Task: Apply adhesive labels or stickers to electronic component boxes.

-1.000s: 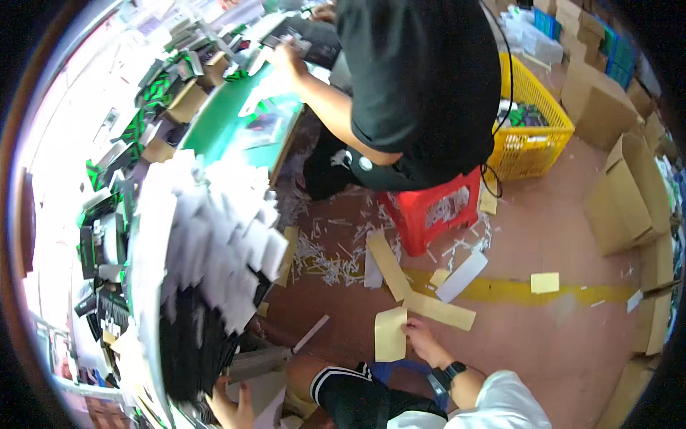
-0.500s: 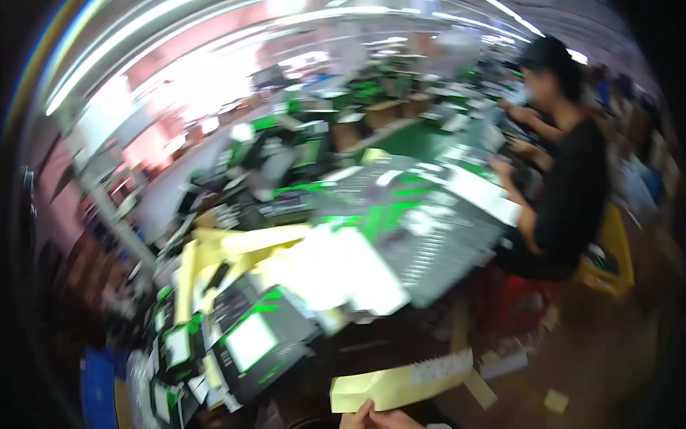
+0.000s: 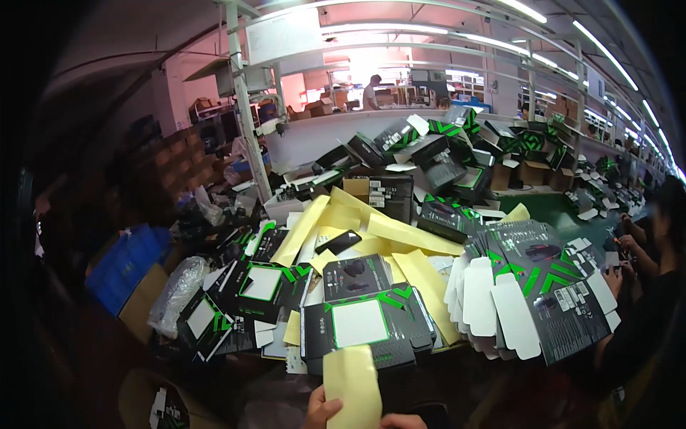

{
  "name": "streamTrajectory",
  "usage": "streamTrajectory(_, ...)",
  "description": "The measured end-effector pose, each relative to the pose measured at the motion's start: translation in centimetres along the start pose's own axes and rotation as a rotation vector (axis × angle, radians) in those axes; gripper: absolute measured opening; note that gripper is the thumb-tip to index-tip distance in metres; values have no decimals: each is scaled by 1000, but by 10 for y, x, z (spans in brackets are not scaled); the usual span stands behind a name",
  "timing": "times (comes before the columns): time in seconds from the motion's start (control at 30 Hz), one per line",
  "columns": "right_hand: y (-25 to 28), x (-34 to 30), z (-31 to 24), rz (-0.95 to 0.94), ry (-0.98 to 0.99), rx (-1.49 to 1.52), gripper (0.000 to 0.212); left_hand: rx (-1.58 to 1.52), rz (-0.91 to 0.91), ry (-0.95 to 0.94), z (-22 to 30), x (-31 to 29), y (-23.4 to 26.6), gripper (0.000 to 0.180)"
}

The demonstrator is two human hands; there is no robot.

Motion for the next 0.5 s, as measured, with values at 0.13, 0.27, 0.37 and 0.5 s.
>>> streamTrajectory(0.13,9,25,12,155,-67,104,9,36,165,1,-17,-21,24,38)
streamTrajectory(0.27,13,33,18,212,-75,48,9,-194,194,-112,-15,-19,41,25)
streamTrajectory(0.37,18,31,18,249,-85,7,11,-196,98,-149,-19,-17,40,28)
streamTrajectory(0.5,32,32,-2,384,-37,-210,13,320,187,17,-23,-17,46,23)
Point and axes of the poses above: each hand's wrist, its own x-axis towards the middle knuckle, its own y-axis out of the back of the hand, z = x × y, the point moved 10 cm from there along x, towards the middle knuckle, and after that the axes turned 14 degrees about -z, right-handed, at the moved point
